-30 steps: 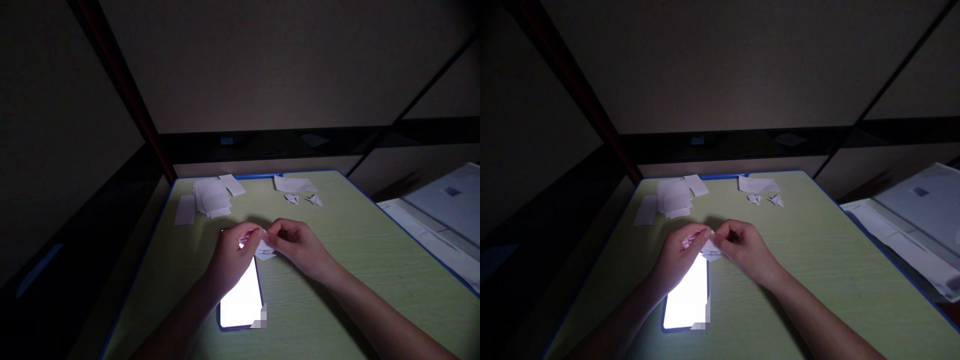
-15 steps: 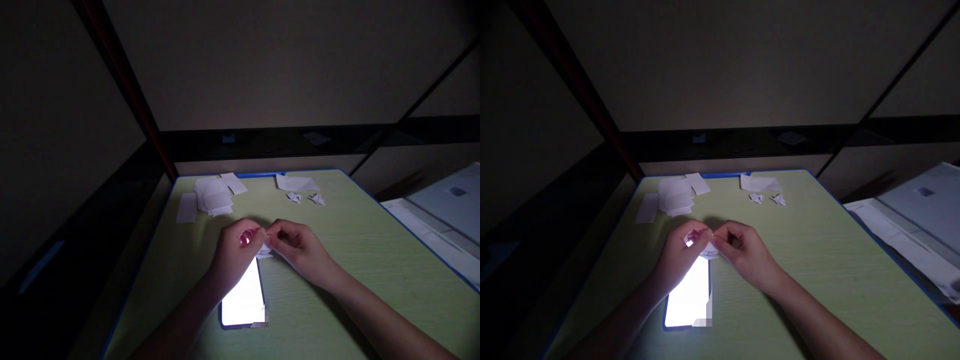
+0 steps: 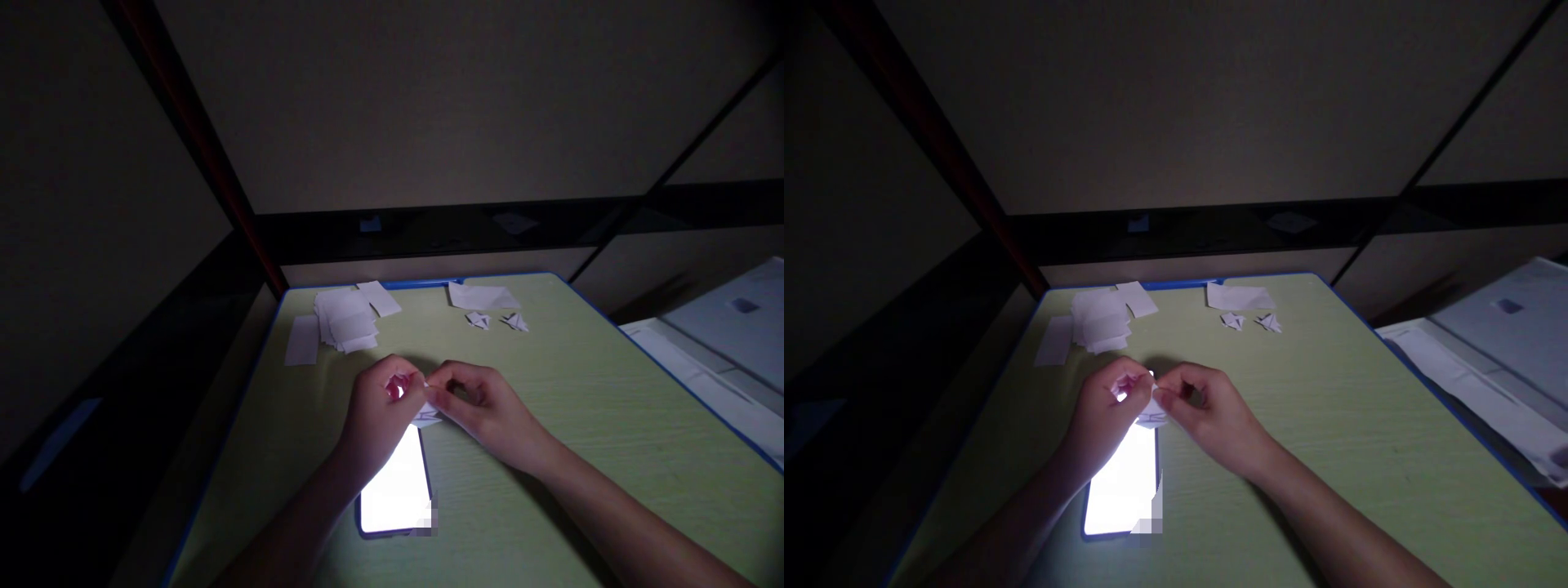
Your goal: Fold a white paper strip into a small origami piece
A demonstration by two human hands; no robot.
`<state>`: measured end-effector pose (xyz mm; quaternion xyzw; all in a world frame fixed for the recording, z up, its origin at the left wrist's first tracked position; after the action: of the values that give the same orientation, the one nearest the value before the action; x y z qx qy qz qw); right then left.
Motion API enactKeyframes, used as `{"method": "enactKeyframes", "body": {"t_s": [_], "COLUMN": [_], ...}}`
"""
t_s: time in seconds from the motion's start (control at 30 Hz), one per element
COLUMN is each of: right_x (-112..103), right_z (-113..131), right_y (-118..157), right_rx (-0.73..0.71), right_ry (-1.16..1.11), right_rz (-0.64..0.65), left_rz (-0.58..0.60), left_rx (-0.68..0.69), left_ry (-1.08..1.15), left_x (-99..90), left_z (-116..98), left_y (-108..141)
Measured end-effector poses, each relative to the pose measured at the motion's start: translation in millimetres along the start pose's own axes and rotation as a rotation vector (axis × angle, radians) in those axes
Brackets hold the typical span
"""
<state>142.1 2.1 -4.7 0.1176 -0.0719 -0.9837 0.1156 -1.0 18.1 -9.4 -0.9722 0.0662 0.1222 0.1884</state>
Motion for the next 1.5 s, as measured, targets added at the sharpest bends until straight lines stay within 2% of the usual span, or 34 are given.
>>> {"method": "enactKeyframes", "body": {"t_s": [0.17, 0.33, 0.47, 0.63, 0.7, 0.83, 0.93, 1.0, 1.1, 1.4, 1.5], "right_x": [-3, -7, -9, -14, -17, -19, -15, -13, -11, -7, -6], "right_z": [0, 0, -3, -2, 2, 7, 8, 7, 4, -5, -5], "right_y": [-1, -2, -5, -7, -5, 0, 2, 2, 1, 1, 2], "right_rx": [0.021, 0.046, 0.064, 0.078, 0.027, -0.200, -0.334, -0.367, -0.373, -0.538, -0.566], "right_ry": [-0.098, -0.182, -0.197, -0.108, -0.026, 0.130, 0.272, 0.335, 0.372, 0.443, 0.498], "right_rz": [-0.007, -0.025, -0.052, -0.046, -0.080, -0.239, -0.188, -0.157, -0.181, -0.336, -0.343], "left_rz": [-0.004, 0.059, 0.091, 0.054, 0.056, 0.077, 0.139, 0.180, 0.188, 0.071, 0.046], "left_rx": [0.014, 0.006, -0.008, -0.057, -0.084, -0.086, -0.057, -0.041, -0.038, -0.185, -0.223], "left_ry": [0.022, 0.071, 0.123, 0.200, 0.201, 0.144, 0.109, 0.111, 0.118, 0.228, 0.257], "left_x": [0.4, 1.0, 2.7, 3.8, 2.8, 0.9, 1.6, 2.5, 3.4, 2.0, 1.0], "left_z": [-5, -7, -4, -2, -2, -1, 4, 7, 9, 1, -1], "left_y": [-1, 1, 1, -1, -2, -2, 0, 1, 2, -3, -3]}}
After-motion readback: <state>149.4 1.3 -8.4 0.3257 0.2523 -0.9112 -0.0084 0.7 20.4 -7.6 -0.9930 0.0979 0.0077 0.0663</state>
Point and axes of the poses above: each hand's wrist, its own y-axis away from the middle knuckle, its own x-axis out of the palm, z = x × y, the point moved 1 cm from there along -y, towards the middle knuckle, and after that the axes turned 13 degrees about x, right-handed, at the moved point
